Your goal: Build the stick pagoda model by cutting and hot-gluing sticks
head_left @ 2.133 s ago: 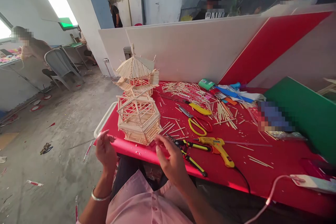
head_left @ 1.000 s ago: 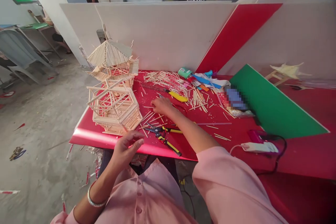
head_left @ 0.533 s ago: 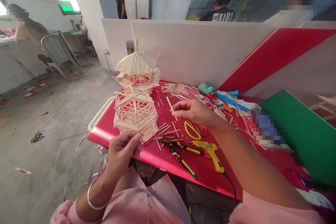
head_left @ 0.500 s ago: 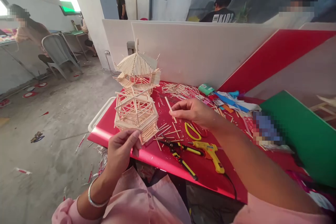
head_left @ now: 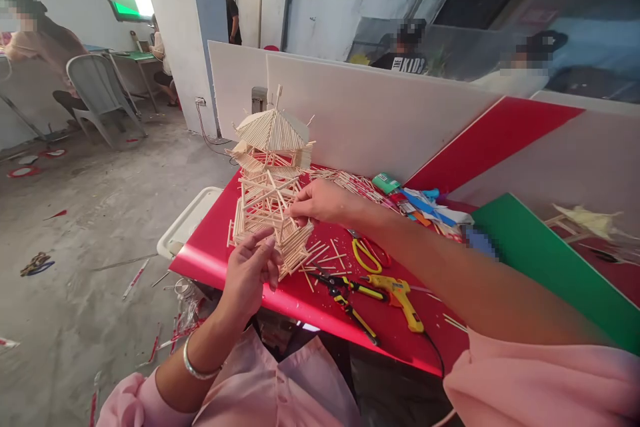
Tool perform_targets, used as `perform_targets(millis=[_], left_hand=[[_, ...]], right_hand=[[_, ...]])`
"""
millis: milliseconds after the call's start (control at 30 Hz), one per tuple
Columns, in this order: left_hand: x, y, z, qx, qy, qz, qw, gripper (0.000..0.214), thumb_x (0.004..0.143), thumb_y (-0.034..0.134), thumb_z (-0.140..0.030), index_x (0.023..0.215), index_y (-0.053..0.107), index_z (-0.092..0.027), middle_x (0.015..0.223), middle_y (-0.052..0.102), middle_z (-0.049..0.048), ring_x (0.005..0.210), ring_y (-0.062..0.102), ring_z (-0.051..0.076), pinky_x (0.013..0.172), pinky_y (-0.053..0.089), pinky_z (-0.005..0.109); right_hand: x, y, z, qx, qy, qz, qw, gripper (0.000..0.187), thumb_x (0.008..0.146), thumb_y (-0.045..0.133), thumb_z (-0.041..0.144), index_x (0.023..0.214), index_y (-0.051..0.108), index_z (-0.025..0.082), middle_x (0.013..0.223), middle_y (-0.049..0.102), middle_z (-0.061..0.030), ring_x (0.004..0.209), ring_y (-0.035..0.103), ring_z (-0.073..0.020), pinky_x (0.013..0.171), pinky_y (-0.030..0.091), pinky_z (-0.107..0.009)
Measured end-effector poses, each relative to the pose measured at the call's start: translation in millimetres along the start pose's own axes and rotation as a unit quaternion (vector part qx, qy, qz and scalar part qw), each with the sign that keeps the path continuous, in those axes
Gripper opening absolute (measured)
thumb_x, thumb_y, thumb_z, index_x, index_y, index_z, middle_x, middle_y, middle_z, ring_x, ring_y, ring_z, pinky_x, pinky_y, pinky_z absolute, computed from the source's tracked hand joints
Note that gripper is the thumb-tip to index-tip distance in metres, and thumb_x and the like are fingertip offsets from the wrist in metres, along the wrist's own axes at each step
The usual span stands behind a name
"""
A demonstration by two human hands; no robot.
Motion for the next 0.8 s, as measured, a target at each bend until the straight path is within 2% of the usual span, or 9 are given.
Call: perform_targets(millis=[167, 333, 533, 667, 800], left_hand=[[4.0, 1.6, 0.8, -0.012, -0.016, 0.024, 1.000, 0.059, 0.066, 0.081, -0.044, 0.109, 0.055, -0.012, 0.054, 0.062, -0.0041, 0.031, 0.047, 0.008, 0.029, 0.035, 0.017], [4.5, -3.7, 1.9, -0.018, -0.011, 0.034, 0.999, 0.048, 0.068, 0.079, -0.044, 0.099, 0.059, -0.013, 0.054, 0.061, -0.0039, 0.032, 0.048, 0.007, 0.030, 0.036, 0.017], [6.3, -3.6, 2.0, -0.014, -0.009, 0.036, 0.999, 0.039, 0.068, 0.079, -0.044, 0.085, 0.061, -0.014, 0.052, 0.060, -0.0038, 0.032, 0.047, 0.006, 0.030, 0.035, 0.016], [4.5, 0.1, 0.8, -0.009, 0.000, 0.046, 0.999, 0.036, 0.068, 0.079, -0.045, 0.077, 0.062, -0.014, 0.051, 0.059, -0.0035, 0.034, 0.047, 0.006, 0.032, 0.034, 0.016], [-3.9, 3.4, -2.9, 0.017, 0.030, 0.066, 0.997, 0.032, 0.072, 0.076, -0.044, 0.073, 0.063, -0.014, 0.054, 0.059, -0.0025, 0.037, 0.047, 0.005, 0.035, 0.035, 0.017]], right_hand=[[4.9, 4.1, -1.4, -0.035, 0.023, -0.010, 0.999, 0.022, 0.070, 0.062, 0.028, 0.050, 0.062, 0.017, 0.046, 0.054, 0.0010, 0.045, 0.043, -0.0085, 0.045, 0.031, -0.024], [7.3, 7.0, 0.3, -0.073, 0.054, -0.017, 0.996, 0.022, 0.070, 0.060, 0.024, 0.049, 0.062, 0.017, 0.043, 0.052, 0.0022, 0.042, 0.042, -0.0077, 0.045, 0.031, -0.023], [8.3, 11.8, 0.0, -0.051, 0.064, -0.014, 0.997, 0.021, 0.070, 0.058, 0.023, 0.050, 0.061, 0.017, 0.048, 0.056, 0.0011, 0.046, 0.046, -0.0085, 0.047, 0.035, -0.022], [4.5, 10.4, 2.8, -0.087, 0.046, -0.022, 0.995, 0.020, 0.070, 0.058, 0.026, 0.052, 0.061, 0.017, 0.050, 0.057, 0.0015, 0.047, 0.046, -0.0084, 0.047, 0.033, -0.023], [-26.5, 15.5, 15.8, -0.140, -0.031, -0.002, 0.990, 0.016, 0.070, 0.056, 0.024, 0.056, 0.060, 0.018, 0.051, 0.055, 0.0036, 0.049, 0.045, -0.0073, 0.046, 0.028, -0.022]])
Point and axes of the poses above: each hand's wrist, its own x-axis towards the middle knuckle, its own y-axis out of the palm, z = x × y, the point moved 9 cm from there along x, towards the middle knuckle
